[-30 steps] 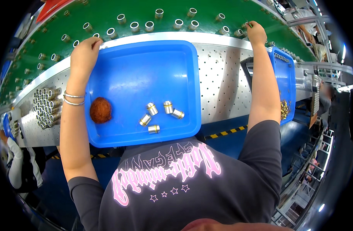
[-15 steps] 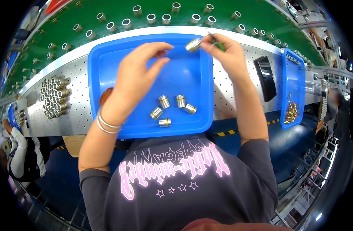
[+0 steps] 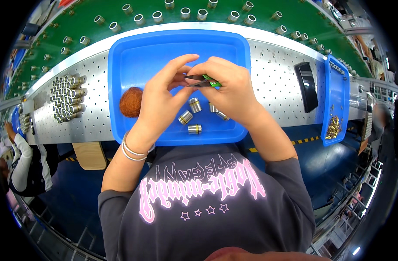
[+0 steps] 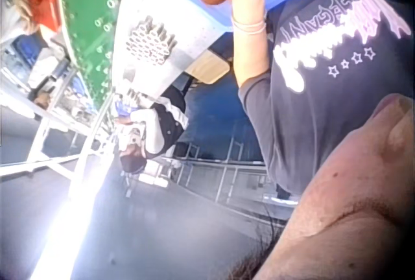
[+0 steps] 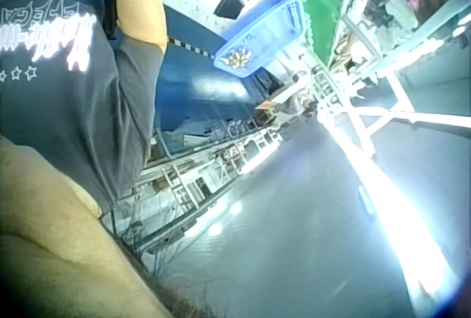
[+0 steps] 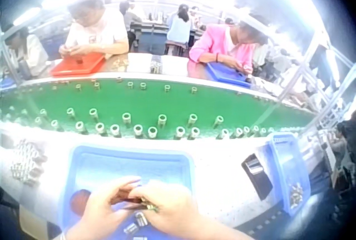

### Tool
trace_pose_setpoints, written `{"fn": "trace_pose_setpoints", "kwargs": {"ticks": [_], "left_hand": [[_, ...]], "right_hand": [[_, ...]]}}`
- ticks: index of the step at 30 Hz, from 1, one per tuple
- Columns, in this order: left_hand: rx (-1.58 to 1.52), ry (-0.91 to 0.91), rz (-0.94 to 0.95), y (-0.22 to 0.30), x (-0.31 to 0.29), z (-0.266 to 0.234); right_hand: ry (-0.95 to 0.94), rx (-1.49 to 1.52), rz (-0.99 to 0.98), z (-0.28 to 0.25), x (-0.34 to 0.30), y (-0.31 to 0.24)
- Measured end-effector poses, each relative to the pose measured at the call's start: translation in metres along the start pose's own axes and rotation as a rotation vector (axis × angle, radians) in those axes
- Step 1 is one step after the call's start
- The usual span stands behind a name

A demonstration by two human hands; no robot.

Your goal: The person uses a pair of green-handled tweezers to pick up small brass rings and place them onto cylindrical metal components held in their left hand. The person repeatedly performs this action, picking up rings from a blue tray and placing the finished components onto a green pegboard surface.

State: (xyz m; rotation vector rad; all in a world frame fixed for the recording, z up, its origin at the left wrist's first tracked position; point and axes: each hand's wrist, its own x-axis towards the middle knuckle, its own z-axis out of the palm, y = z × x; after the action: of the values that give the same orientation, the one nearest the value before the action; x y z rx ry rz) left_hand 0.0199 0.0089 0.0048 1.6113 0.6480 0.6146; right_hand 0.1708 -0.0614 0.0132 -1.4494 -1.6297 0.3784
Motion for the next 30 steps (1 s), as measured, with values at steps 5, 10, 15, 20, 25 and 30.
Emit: {"fn": "trace_pose_setpoints", "kwargs": {"ticks": [5, 10, 15, 20, 25, 30], "left_hand": [[-0.607, -0.006, -0.291, 0.001, -0.005, -0.014], [-0.828, 0.029, -0.37, -0.001, -0.005, -0.017], [-0.781, 0.036, -0.34, -0.005, -0.005, -0.018], [-0.838, 0.037, -0.351, -0.003, -0.005, -0.017], [-0.554, 0.029, -0.212, -0.002, -0.006, -0.012], [-0.447, -0.098, -0.143, -0.002, -0.009, -0.006]], "right_hand": [[-0.07, 0.514, 0.405, -0.011, -0.005, -0.005], [-0.084, 0.583, 0.505, -0.012, -0.011, -0.003], [-0.103, 0.535, 0.469, -0.012, -0.01, -0.007], [-0.118, 0.551, 0.532, -0.018, -0.015, -0.004], [0.025, 0.284, 0.338, -0.017, -0.014, 0.007], [-0.075, 0.274, 0.211, -0.024, 0.002, 0.008]]}}
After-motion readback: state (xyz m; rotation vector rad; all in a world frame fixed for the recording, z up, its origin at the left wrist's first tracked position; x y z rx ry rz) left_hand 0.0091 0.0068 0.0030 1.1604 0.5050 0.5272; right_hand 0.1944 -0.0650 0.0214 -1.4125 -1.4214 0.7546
